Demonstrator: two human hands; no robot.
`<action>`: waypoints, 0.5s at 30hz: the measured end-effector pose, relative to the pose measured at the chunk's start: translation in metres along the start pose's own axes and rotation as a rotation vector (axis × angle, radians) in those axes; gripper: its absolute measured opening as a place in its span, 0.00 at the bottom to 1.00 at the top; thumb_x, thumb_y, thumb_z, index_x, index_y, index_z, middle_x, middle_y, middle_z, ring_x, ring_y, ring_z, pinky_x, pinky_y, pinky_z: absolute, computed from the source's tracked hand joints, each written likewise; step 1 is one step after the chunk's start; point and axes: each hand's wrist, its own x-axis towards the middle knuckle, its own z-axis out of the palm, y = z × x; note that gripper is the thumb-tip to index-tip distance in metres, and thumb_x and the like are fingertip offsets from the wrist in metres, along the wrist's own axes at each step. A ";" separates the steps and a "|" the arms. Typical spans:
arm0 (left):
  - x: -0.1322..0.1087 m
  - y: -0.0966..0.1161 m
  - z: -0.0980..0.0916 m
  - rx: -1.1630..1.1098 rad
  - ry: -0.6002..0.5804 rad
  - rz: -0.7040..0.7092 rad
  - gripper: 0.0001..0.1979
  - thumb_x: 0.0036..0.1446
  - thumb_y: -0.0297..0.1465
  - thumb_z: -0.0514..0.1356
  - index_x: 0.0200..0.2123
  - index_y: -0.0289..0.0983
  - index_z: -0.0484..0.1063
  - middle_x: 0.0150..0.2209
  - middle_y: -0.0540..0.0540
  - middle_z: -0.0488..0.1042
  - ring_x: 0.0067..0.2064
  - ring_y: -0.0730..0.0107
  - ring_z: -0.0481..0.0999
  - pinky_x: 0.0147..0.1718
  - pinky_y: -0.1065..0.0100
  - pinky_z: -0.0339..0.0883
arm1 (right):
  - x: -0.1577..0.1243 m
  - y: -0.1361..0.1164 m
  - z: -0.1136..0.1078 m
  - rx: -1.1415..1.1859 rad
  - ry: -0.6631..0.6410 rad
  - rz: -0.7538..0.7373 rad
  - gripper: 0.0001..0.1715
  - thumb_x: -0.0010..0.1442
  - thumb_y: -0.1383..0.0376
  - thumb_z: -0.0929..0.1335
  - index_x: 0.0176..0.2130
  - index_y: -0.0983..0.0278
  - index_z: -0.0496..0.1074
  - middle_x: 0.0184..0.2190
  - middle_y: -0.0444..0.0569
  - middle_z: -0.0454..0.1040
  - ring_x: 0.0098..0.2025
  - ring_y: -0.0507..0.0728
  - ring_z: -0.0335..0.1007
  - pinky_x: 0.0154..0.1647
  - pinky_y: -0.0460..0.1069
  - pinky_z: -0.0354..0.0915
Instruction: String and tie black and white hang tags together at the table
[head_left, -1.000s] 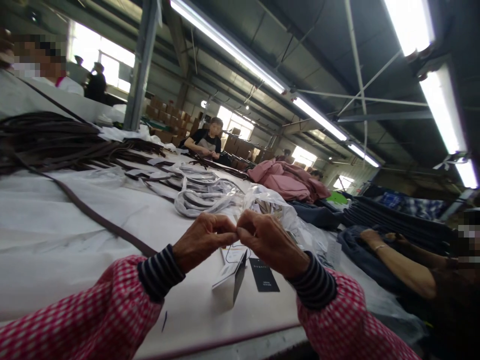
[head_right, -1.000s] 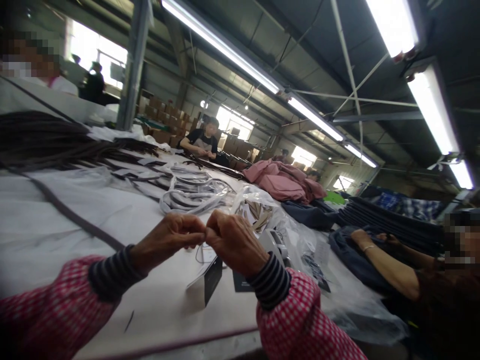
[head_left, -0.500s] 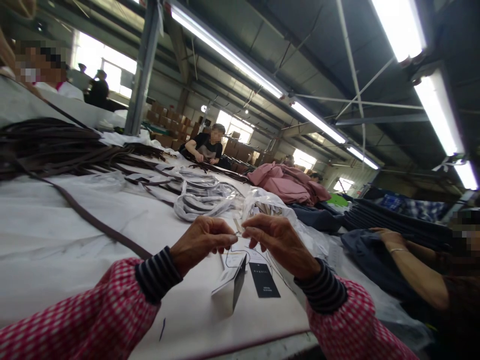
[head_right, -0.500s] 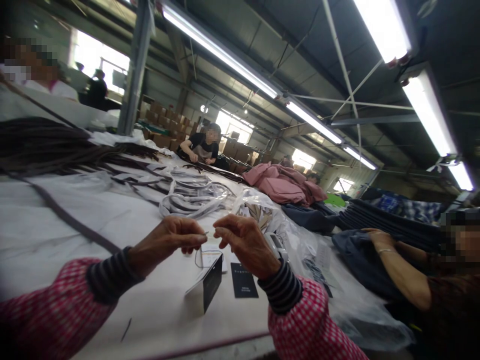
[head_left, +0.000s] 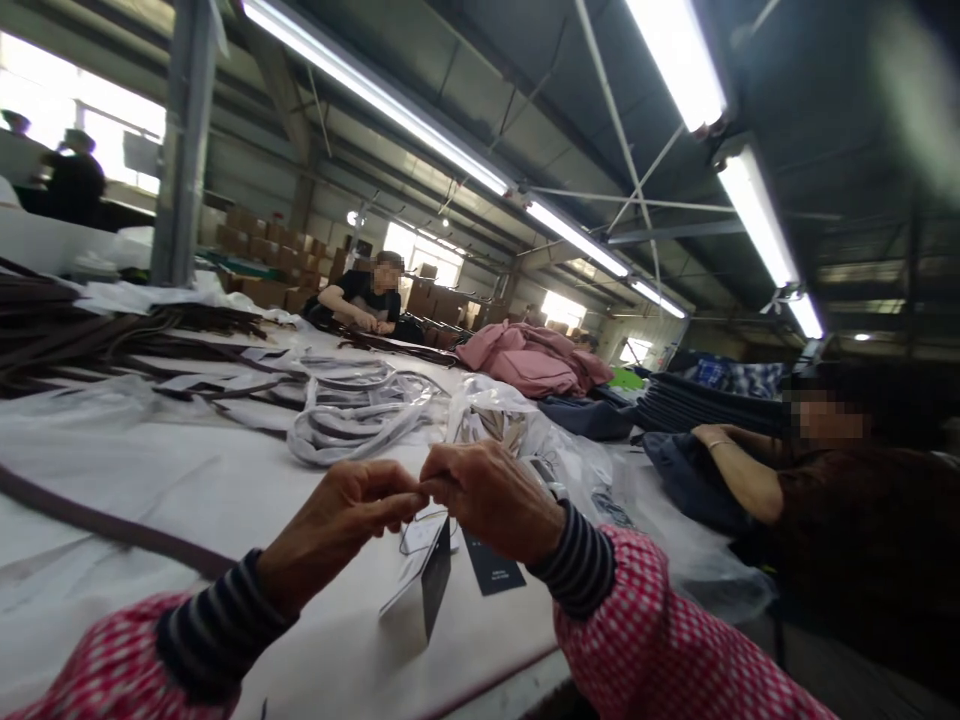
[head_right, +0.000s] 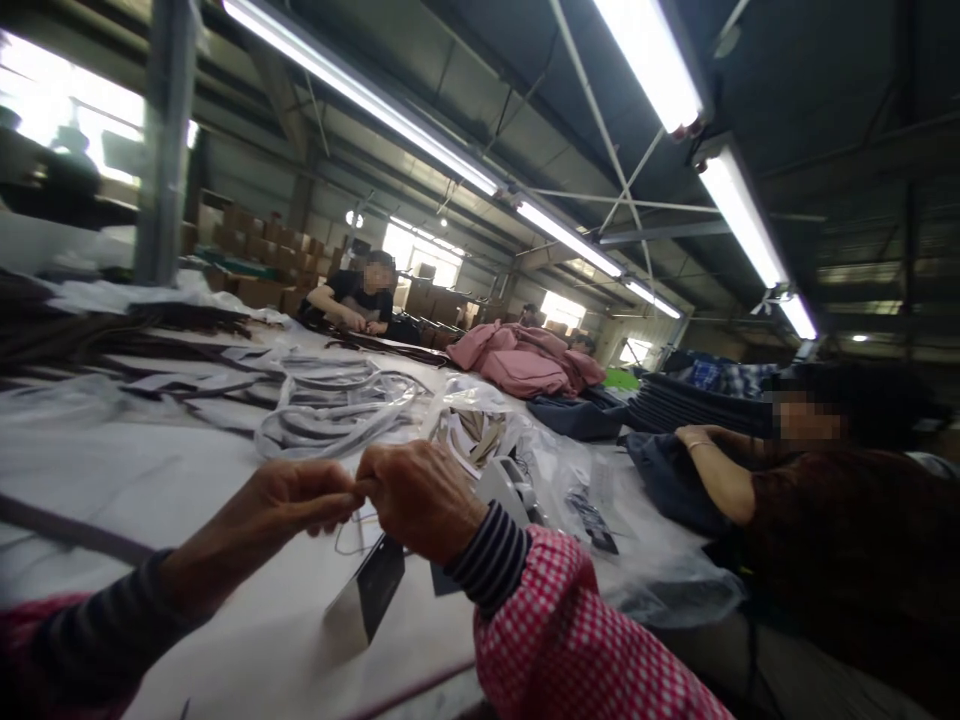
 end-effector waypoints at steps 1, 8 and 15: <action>0.001 0.002 0.000 0.016 -0.003 0.001 0.15 0.51 0.43 0.68 0.27 0.36 0.77 0.24 0.51 0.70 0.27 0.73 0.63 0.27 0.71 0.55 | 0.000 -0.001 -0.001 -0.054 0.010 -0.011 0.04 0.61 0.71 0.70 0.35 0.64 0.76 0.27 0.46 0.77 0.30 0.53 0.73 0.32 0.45 0.59; 0.026 0.028 0.024 -0.054 -0.124 -0.029 0.16 0.55 0.43 0.66 0.37 0.37 0.75 0.40 0.46 0.76 0.43 0.65 0.70 0.43 0.67 0.62 | 0.005 0.011 -0.038 -0.175 0.170 0.022 0.03 0.63 0.71 0.67 0.36 0.65 0.72 0.28 0.46 0.74 0.31 0.54 0.68 0.33 0.47 0.55; 0.037 0.004 0.066 -0.070 -0.284 -0.031 0.13 0.45 0.33 0.68 0.36 0.36 0.77 0.36 0.47 0.76 0.39 0.63 0.72 0.37 0.67 0.61 | -0.012 0.044 -0.083 -0.219 0.295 0.192 0.05 0.62 0.71 0.67 0.32 0.65 0.70 0.23 0.42 0.71 0.26 0.51 0.66 0.31 0.45 0.55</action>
